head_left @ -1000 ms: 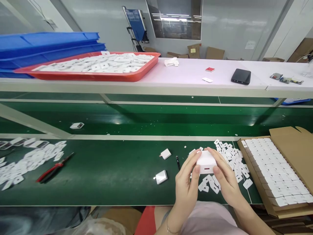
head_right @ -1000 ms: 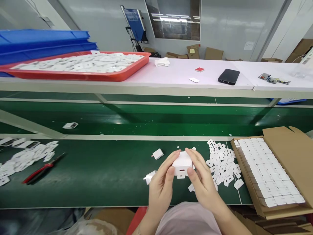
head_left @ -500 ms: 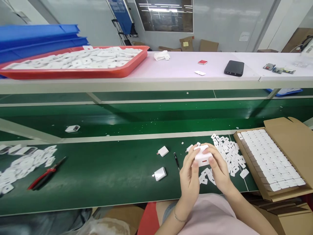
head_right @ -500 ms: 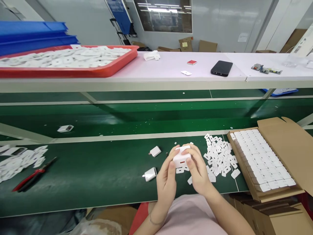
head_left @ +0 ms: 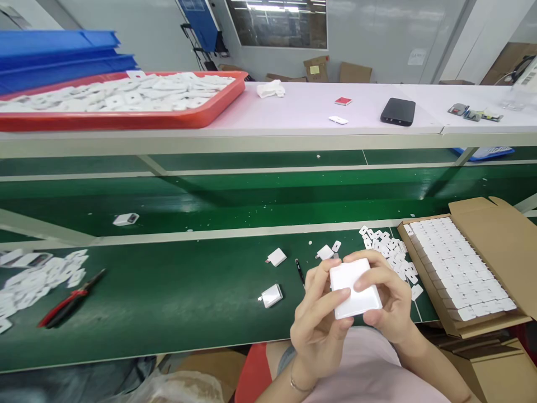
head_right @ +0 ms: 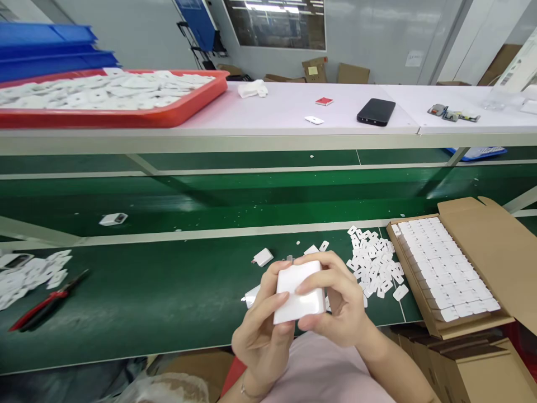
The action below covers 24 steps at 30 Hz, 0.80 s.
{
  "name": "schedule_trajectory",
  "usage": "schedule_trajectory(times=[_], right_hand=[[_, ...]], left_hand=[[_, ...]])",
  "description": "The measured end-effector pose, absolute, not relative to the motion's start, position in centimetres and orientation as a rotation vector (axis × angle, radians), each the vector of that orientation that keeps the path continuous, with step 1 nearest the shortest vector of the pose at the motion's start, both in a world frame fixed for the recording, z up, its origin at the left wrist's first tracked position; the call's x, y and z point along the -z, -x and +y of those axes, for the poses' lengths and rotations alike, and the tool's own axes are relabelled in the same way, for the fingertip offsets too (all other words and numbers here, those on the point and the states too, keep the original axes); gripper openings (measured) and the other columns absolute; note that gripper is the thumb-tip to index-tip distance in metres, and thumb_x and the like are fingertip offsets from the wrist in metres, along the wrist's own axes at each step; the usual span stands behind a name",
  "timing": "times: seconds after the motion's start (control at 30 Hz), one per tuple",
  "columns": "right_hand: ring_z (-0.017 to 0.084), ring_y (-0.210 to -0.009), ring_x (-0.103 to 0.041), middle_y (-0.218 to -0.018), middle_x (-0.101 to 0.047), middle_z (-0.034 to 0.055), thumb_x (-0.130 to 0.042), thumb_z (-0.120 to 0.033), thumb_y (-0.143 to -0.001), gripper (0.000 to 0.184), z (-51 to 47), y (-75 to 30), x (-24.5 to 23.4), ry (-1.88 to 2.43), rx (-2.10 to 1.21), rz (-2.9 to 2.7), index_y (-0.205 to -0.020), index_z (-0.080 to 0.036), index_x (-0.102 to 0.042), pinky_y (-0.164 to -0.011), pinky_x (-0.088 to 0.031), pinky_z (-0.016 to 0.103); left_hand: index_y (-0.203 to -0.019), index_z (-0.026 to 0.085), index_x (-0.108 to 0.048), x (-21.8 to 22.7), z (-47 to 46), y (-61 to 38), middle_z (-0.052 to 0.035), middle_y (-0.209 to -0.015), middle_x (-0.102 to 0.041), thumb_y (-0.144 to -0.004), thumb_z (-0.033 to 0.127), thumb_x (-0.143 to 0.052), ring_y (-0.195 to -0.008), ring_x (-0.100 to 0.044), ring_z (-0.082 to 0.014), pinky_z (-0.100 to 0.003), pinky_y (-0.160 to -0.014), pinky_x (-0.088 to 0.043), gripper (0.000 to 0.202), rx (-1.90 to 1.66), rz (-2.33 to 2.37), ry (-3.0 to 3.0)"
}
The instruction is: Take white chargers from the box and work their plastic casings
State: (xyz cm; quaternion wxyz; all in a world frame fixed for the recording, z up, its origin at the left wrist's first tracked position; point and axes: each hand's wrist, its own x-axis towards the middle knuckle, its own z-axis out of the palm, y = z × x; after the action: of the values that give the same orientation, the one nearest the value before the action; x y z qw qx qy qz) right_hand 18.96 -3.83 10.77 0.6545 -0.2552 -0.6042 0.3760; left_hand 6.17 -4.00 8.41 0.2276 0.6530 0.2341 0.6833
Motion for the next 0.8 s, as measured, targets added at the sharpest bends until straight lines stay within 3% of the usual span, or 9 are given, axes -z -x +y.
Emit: schedule_trajectory(times=[0.07, 0.2, 0.27, 0.37, 0.5, 0.57, 0.63, 0.7, 0.8], right_hand=[[0.023, -0.098, -0.065, -0.118, -0.067, 0.0064, -0.072, -0.045, -0.090, 0.016, -3.6, -18.8, -11.5, 0.580, -0.785, -1.392, -0.097, -0.030, -0.073, -0.076, -0.056, 0.035], [0.025, -0.102, -0.065, -0.113, -0.068, 0.0076, -0.067, -0.046, -0.094, 0.022, -2.5, -18.8, -11.3, 0.633, -0.799, -1.396, -0.086, -0.027, -0.073, -0.084, -0.055, 0.040], [0.025, -0.110, -0.063, -0.118, -0.067, 0.0085, -0.070, -0.050, -0.091, 0.024, -2.0, -19.3, -9.9, 0.704, -0.879, -1.423, -0.099, -0.027, -0.073, -0.092, -0.053, 0.042], [0.026, -0.123, -0.056, -0.127, -0.067, 0.0089, -0.073, -0.048, -0.089, 0.043, -1.8, -20.4, -6.7, 0.854, -0.951, -1.453, -0.127, -0.031, -0.065, -0.102, -0.048, 0.044], [0.024, -0.116, -0.061, -0.119, -0.068, 0.0086, -0.065, -0.040, -0.093, 0.030, -2.3, -23.2, -2.1, 1.152, -0.946, -1.290, -0.121, -0.027, -0.067, -0.101, -0.050, 0.042], [0.024, -0.103, -0.066, -0.116, -0.069, 0.0097, -0.062, -0.046, -0.093, 0.036, -2.5, -26.0, 0.0, 1.363, -0.863, -1.171, -0.121, -0.024, -0.066, -0.088, -0.057, 0.039], [0.026, -0.100, -0.067, -0.118, -0.068, 0.0109, -0.055, -0.053, -0.094, 0.044, -2.4, -29.9, 1.9, 1.603, -0.672, -1.023, -0.125, -0.023, -0.061, -0.080, -0.059, 0.040], [0.031, -0.110, -0.063, -0.127, -0.063, 0.0146, -0.049, -0.054, -0.095, 0.050, -2.1, -34.4, 3.6, 1.784, -0.482, -0.871, -0.133, -0.021, -0.053, -0.085, -0.057, 0.046], [0.038, -0.115, -0.058, -0.125, -0.062, 0.0212, -0.052, -0.051, -0.089, 0.053, -1.3, -39.9, 5.8, 1.998, -0.270, -0.762, -0.127, -0.014, -0.055, -0.093, -0.050, 0.054]], left_hand=[[-0.124, 0.028, -0.069, -8.3, -4.1, -6.3, -0.0129, -0.138, -0.066, -0.096, 0.025, -0.061, -0.118, -0.064, -0.0269, -0.042, -0.083, -0.058, 0.029, -1.891, 0.647, -1.739], [-0.117, 0.029, -0.073, -6.7, -3.9, -6.5, -0.0110, -0.137, -0.067, -0.093, 0.022, -0.066, -0.124, -0.064, -0.0287, -0.044, -0.093, -0.057, 0.026, -1.879, 0.721, -1.460], [-0.124, 0.032, -0.069, -5.7, -3.4, -6.5, -0.0104, -0.133, -0.070, -0.092, 0.028, -0.068, -0.122, -0.066, -0.0280, -0.040, -0.094, -0.058, 0.032, -1.779, 0.780, -1.160], [-0.145, 0.036, -0.048, -4.6, -2.3, -7.0, -0.0110, -0.126, -0.073, -0.092, 0.046, -0.065, -0.114, -0.071, -0.0264, -0.036, -0.090, -0.059, 0.057, -1.443, 0.867, -0.708], [-0.156, 0.033, -0.028, -3.3, -1.4, -9.3, -0.0119, -0.124, -0.073, -0.090, 0.057, -0.063, -0.106, -0.072, -0.0242, -0.038, -0.093, -0.057, 0.078, -1.017, 0.863, -0.474], [-0.152, 0.030, -0.038, -2.1, -1.1, -10.2, -0.0142, -0.128, -0.071, -0.089, 0.063, -0.061, -0.100, -0.073, -0.0251, -0.042, -0.091, -0.057, 0.074, -0.856, 0.870, -0.447], [-0.136, 0.025, -0.059, -0.4, -0.6, -10.1, -0.0164, -0.133, -0.068, -0.083, 0.065, -0.066, -0.099, -0.072, -0.0275, -0.043, -0.091, -0.056, 0.067, -0.751, 0.919, -0.492], [-0.114, 0.021, -0.073, 1.7, 0.2, -8.8, -0.0169, -0.132, -0.068, -0.073, 0.062, -0.077, -0.103, -0.070, -0.0306, -0.043, -0.093, -0.054, 0.057, -0.699, 0.997, -0.591], [-0.099, 0.023, -0.077, 4.9, 2.2, -5.5, -0.0147, -0.118, -0.074, -0.071, 0.064, -0.075, -0.104, -0.069, -0.0352, -0.045, -0.092, -0.054, 0.050, -0.617, 1.196, -0.671]])
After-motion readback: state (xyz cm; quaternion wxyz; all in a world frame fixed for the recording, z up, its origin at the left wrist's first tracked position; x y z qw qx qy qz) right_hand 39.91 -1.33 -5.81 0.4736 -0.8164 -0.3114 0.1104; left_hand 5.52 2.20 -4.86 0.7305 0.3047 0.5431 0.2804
